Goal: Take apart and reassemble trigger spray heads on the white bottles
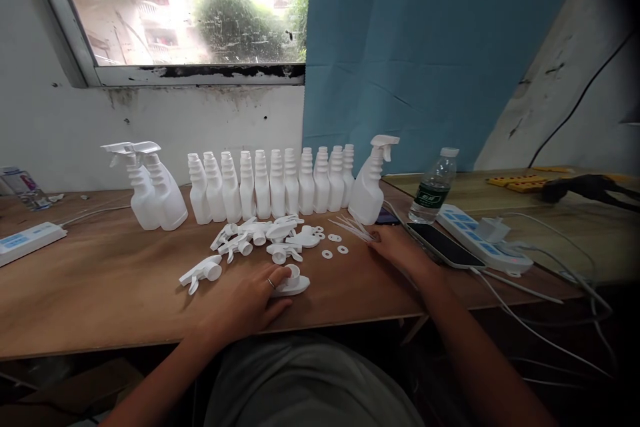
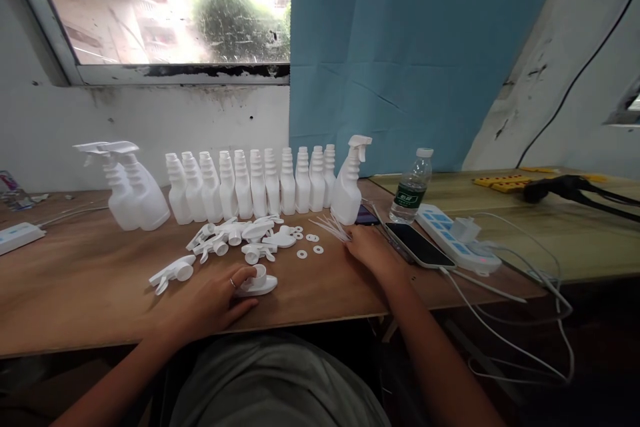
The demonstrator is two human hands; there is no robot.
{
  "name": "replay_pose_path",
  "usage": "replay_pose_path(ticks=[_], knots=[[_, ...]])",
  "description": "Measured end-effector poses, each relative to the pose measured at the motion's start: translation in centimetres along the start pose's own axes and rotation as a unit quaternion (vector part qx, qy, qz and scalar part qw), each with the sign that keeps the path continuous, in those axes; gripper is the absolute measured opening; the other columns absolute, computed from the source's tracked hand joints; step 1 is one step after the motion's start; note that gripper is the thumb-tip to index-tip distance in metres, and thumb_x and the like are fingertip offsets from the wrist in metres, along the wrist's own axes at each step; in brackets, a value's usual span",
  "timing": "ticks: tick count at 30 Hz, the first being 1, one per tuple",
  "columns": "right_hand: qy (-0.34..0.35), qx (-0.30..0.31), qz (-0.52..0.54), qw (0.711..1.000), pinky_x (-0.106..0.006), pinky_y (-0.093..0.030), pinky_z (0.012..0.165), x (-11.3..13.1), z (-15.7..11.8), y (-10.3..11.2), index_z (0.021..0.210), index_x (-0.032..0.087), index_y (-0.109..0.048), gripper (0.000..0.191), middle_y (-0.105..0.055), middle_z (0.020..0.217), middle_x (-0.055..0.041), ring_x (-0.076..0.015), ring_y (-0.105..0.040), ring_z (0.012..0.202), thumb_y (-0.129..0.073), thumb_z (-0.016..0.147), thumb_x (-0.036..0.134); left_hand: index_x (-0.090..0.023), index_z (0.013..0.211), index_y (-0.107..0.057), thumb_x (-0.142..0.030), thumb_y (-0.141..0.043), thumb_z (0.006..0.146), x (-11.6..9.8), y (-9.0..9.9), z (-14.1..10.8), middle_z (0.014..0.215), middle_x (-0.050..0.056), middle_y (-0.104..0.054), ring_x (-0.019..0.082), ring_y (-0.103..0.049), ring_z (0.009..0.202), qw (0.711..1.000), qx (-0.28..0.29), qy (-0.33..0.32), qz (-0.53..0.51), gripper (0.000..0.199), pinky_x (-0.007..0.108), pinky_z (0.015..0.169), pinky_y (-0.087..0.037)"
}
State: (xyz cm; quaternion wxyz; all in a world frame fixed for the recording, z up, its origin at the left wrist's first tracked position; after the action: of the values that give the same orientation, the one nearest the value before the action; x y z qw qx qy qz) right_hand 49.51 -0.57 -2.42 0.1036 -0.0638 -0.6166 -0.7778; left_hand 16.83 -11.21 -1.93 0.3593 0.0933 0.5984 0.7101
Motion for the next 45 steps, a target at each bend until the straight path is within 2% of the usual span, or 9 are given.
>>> replay_pose_path(ticks=[15,21,25,27,30,35,37,41,45], knots=[[-0.054,-0.013,-0.021,0.998,-0.029,-0.035,0.061,1.2,-0.5,2.3,0.073,0.016,-0.071,0.028,-0.07,0.082,-0.0128,-0.0244,-0.065,0.079,-0.053,0.087,0.031,-0.023,0.119,-0.051,-0.032,-0.051,0.092,-0.6,-0.4,-0.2,0.12,0.007,-0.061,0.022,-0.062,0.103,1.0,-0.018,-0.02,0.011,0.029,0.033,0.087,-0.051],[-0.029,-0.183,-0.004,0.983,-0.034,-0.042,0.069,1.5,-1.3,4.9,0.085,0.015,-0.073,0.029,-0.066,0.092,-0.0142,-0.026,-0.062,0.083,-0.049,0.089,0.031,-0.023,0.116,-0.051,-0.033,-0.052,0.091,-0.6,-0.8,-0.2,0.117,0.006,-0.062,0.023,-0.061,0.103,0.999,-0.033,-0.01,-0.011,0.027,0.034,0.086,-0.05],[0.012,-0.263,0.246,0.933,-0.029,-0.044,0.058,3.6,-3.2,6.9,0.083,0.018,-0.064,0.024,-0.065,0.076,-0.0058,-0.0174,-0.06,0.062,-0.053,0.089,0.038,-0.024,0.118,-0.05,-0.034,-0.051,0.092,-0.5,-0.8,-0.1,0.115,0.006,-0.063,0.022,-0.062,0.101,0.999,-0.03,0.003,-0.014,0.028,0.033,0.085,-0.05],[0.039,-0.219,0.397,0.891,-0.026,-0.04,0.045,5.4,-4.1,6.9,0.081,0.019,-0.057,0.029,-0.062,0.07,-0.0021,-0.0126,-0.055,0.047,-0.053,0.089,0.047,-0.024,0.117,-0.051,-0.035,-0.052,0.091,-0.5,-0.5,-0.1,0.115,0.006,-0.063,0.023,-0.062,0.1,1.0,-0.028,0.009,-0.005,0.029,0.033,0.085,-0.049],[0.087,-0.123,0.508,0.848,-0.025,-0.046,0.046,8.3,-4.7,5.7,0.082,0.02,-0.053,0.032,-0.065,0.078,-0.0024,-0.012,-0.06,0.05,-0.055,0.088,0.051,-0.023,0.116,-0.053,-0.035,-0.053,0.091,-0.7,0.0,-0.1,0.115,0.006,-0.064,0.023,-0.062,0.099,1.0,-0.021,0.013,0.005,0.028,0.032,0.085,-0.049],[0.13,0.159,0.447,0.87,-0.026,-0.052,0.056,10.1,-4.1,1.4,0.08,0.017,-0.057,0.033,-0.064,0.064,-0.0011,-0.0139,-0.063,0.057,-0.059,0.084,0.049,-0.024,0.117,-0.053,-0.035,-0.054,0.09,-1.0,0.3,-0.2,0.117,0.005,-0.064,0.022,-0.062,0.1,1.0,-0.02,0.008,0.006,0.029,0.031,0.085,-0.049],[0.115,0.218,0.423,0.872,-0.026,-0.051,0.054,9.6,-3.7,0.3,0.078,0.015,-0.059,0.035,-0.064,0.063,-0.0018,-0.0134,-0.061,0.055,-0.06,0.083,0.049,-0.024,0.118,-0.052,-0.035,-0.054,0.09,-1.0,0.2,-0.2,0.119,0.005,-0.063,0.022,-0.062,0.1,1.0,-0.022,0.004,0.006,0.03,0.031,0.084,-0.049],[0.113,0.17,0.456,0.866,-0.028,-0.052,0.062,9.7,-3.5,0.7,0.079,0.013,-0.066,0.036,-0.069,0.07,-0.0053,-0.0146,-0.063,0.062,-0.062,0.082,0.049,-0.023,0.112,-0.053,-0.033,-0.054,0.091,-1.0,0.2,-0.1,0.113,0.005,-0.064,0.021,-0.062,0.097,1.0,-0.026,0.005,0.002,0.024,0.03,0.082,-0.049],[0.143,0.102,0.565,0.806,-0.032,-0.052,0.075,12.3,-4.7,1.8,0.087,0.015,-0.068,0.03,-0.071,0.078,-0.0063,-0.0191,-0.068,0.076,-0.067,0.08,0.044,-0.021,0.106,-0.052,-0.027,-0.047,0.093,-1.0,0.1,0.0,0.103,0.004,-0.065,0.02,-0.062,0.093,1.0,-0.025,-0.006,-0.005,0.015,0.029,0.082,-0.049]])
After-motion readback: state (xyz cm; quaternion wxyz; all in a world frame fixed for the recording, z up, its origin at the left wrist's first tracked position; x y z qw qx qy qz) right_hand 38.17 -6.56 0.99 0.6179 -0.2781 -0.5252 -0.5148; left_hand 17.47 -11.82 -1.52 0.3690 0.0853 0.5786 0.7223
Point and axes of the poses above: each hand's wrist, its own z-axis towards the middle knuckle, its own y-axis out of the back of the hand, x = y × z, the point moved 4 cm from there along z, towards the middle knuckle
